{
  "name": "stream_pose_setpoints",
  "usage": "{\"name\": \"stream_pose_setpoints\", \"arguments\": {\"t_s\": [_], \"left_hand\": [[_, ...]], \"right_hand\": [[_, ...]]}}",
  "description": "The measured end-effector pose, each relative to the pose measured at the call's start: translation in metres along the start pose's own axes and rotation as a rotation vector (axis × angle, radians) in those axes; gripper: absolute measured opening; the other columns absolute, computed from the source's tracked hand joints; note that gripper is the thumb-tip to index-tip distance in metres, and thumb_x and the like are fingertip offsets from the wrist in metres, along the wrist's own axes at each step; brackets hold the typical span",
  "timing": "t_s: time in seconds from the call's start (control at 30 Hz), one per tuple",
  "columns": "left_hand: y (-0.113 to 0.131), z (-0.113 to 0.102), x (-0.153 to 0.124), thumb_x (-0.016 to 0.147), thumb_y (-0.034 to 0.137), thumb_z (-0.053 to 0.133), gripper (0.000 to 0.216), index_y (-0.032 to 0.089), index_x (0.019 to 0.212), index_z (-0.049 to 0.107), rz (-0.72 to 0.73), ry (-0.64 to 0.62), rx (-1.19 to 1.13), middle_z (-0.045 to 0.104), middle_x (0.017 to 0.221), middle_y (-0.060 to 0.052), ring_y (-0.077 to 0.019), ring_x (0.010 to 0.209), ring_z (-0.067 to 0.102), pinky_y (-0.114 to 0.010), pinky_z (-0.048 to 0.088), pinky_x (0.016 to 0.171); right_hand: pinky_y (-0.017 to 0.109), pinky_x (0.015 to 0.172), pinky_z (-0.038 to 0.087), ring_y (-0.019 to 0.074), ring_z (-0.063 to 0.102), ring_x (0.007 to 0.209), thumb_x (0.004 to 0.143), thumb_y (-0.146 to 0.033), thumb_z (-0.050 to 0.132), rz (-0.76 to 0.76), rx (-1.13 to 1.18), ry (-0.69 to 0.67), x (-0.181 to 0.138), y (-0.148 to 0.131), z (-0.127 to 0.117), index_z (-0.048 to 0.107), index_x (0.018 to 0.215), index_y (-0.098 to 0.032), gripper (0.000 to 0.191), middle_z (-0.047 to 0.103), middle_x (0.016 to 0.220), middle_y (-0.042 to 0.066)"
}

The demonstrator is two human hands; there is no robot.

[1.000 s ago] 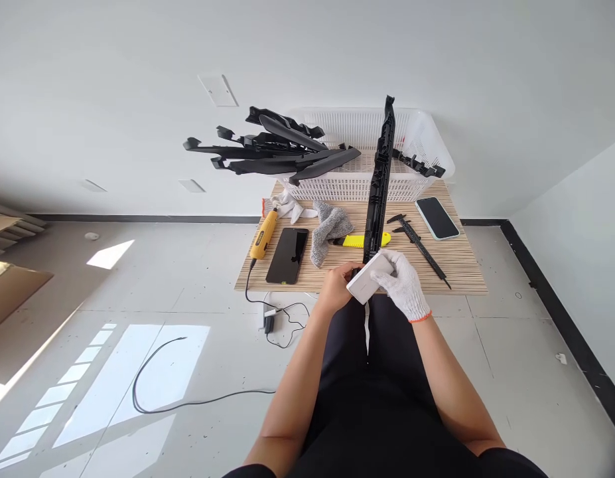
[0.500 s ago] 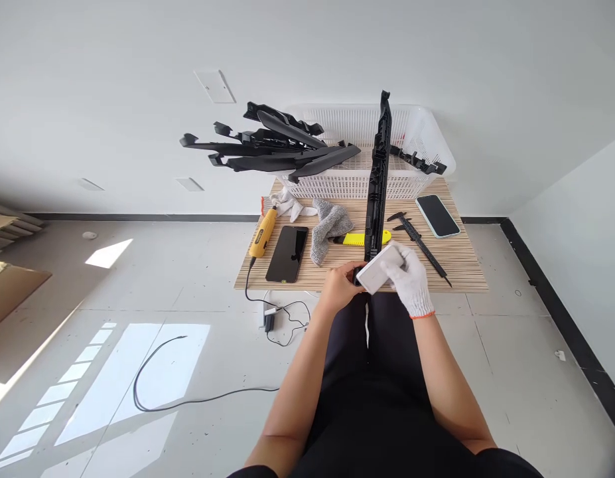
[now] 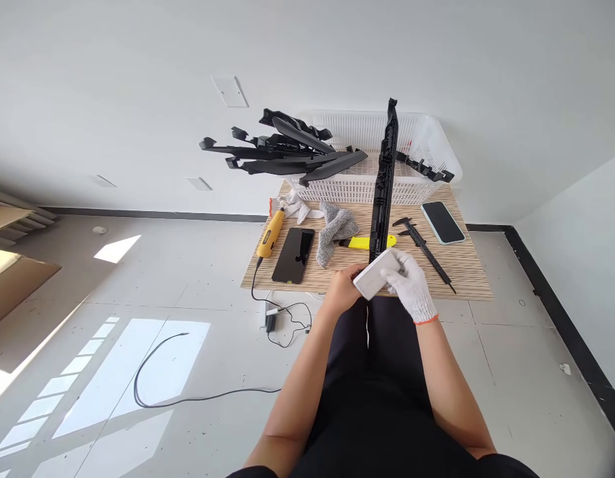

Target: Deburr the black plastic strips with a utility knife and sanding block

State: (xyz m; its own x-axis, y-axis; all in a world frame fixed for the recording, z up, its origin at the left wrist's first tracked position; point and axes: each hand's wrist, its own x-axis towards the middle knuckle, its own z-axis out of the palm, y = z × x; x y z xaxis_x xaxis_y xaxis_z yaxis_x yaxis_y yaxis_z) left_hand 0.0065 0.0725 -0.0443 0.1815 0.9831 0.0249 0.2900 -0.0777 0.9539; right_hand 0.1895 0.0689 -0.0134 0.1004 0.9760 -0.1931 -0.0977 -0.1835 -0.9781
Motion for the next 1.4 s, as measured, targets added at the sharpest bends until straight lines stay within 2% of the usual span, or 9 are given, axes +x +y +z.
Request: {"name": "stream_pose_setpoints", "arguments": {"t_s": [0.1,0.23,0.37,0.5,0.6,0.83,1.1,1.23,1.4], "left_hand": [[0.002,-0.001,0.000,0.068,0.014,0.074,0.044,0.019,0.112,0.074,0.043,0.023,0.046,0.078,0.090,-0.003,-0.0207,0.078,0.072,-0.030,0.055,0.074],[0.002,-0.002,0.001,0.067,0.020,0.080,0.046,0.018,0.112,0.073,0.025,0.017,0.003,0.077,0.083,-0.002,-0.0211,0.075,0.072,-0.030,0.056,0.071],[0.003,-0.001,0.000,0.069,0.019,0.079,0.043,0.019,0.111,0.073,0.027,0.022,0.030,0.078,0.086,-0.003,-0.0214,0.077,0.073,-0.032,0.058,0.074],[0.004,0.003,-0.003,0.070,0.034,0.083,0.046,0.018,0.110,0.071,-0.053,0.011,-0.131,0.075,0.075,-0.002,-0.0192,0.063,0.071,-0.032,0.061,0.064],[0.004,0.004,-0.003,0.068,0.039,0.085,0.049,0.018,0.109,0.071,-0.066,0.023,-0.193,0.073,0.073,-0.002,-0.0184,0.058,0.070,-0.032,0.061,0.060],[-0.001,0.002,0.000,0.060,0.016,0.083,0.049,0.017,0.108,0.073,-0.050,0.050,-0.108,0.076,0.086,-0.002,-0.0182,0.070,0.070,-0.027,0.057,0.059],[0.000,-0.001,0.000,0.067,0.014,0.075,0.039,0.018,0.106,0.074,0.014,0.070,-0.009,0.078,0.090,-0.003,-0.0210,0.081,0.072,-0.028,0.056,0.069],[0.000,0.000,0.000,0.067,0.017,0.078,0.043,0.017,0.110,0.073,-0.044,0.045,-0.062,0.076,0.080,-0.002,-0.0194,0.067,0.071,-0.029,0.056,0.064],[0.002,-0.001,0.000,0.066,0.016,0.078,0.042,0.017,0.107,0.073,-0.008,0.058,0.002,0.078,0.089,-0.003,-0.0215,0.079,0.073,-0.029,0.056,0.068]], "right_hand": [[0.022,0.048,0.050,0.0148,0.063,0.071,0.068,-0.042,0.081,0.037,-0.056,-0.081,0.001,0.000,-0.001,0.061,0.124,-0.026,0.062,0.067,0.094,0.002],[0.022,0.049,0.049,0.0125,0.060,0.068,0.072,-0.044,0.077,-0.020,0.019,0.051,0.003,-0.002,-0.001,0.060,0.126,-0.025,0.059,0.067,0.098,0.002],[0.023,0.050,0.049,0.0138,0.060,0.071,0.070,-0.041,0.080,0.013,-0.025,-0.078,0.003,-0.001,-0.001,0.059,0.130,-0.029,0.065,0.066,0.101,0.003],[0.025,0.056,0.050,0.0106,0.057,0.069,0.079,-0.045,0.071,-0.146,0.125,0.133,0.004,0.004,-0.004,0.061,0.128,-0.036,0.051,0.064,0.111,0.001],[0.026,0.057,0.047,0.0110,0.056,0.067,0.078,-0.044,0.073,-0.117,0.116,0.011,0.004,0.006,-0.009,0.070,0.105,-0.028,0.031,0.065,0.098,0.002],[0.026,0.058,0.044,0.0117,0.054,0.067,0.080,-0.041,0.073,-0.052,0.067,-0.164,0.004,0.004,-0.013,0.068,0.096,-0.026,0.023,0.062,0.084,-0.001],[0.027,0.061,0.046,0.0131,0.052,0.069,0.083,-0.042,0.069,-0.056,-0.021,-0.230,0.001,0.004,-0.006,0.068,0.094,-0.026,0.020,0.062,0.085,0.000],[0.026,0.059,0.046,0.0123,0.053,0.069,0.083,-0.043,0.068,-0.099,0.064,-0.104,0.001,0.004,-0.006,0.066,0.095,-0.027,0.020,0.064,0.093,0.000],[0.026,0.060,0.047,0.0128,0.054,0.071,0.079,-0.041,0.072,-0.084,0.026,-0.192,0.004,0.005,-0.008,0.067,0.089,-0.024,0.020,0.064,0.090,0.001]]}}
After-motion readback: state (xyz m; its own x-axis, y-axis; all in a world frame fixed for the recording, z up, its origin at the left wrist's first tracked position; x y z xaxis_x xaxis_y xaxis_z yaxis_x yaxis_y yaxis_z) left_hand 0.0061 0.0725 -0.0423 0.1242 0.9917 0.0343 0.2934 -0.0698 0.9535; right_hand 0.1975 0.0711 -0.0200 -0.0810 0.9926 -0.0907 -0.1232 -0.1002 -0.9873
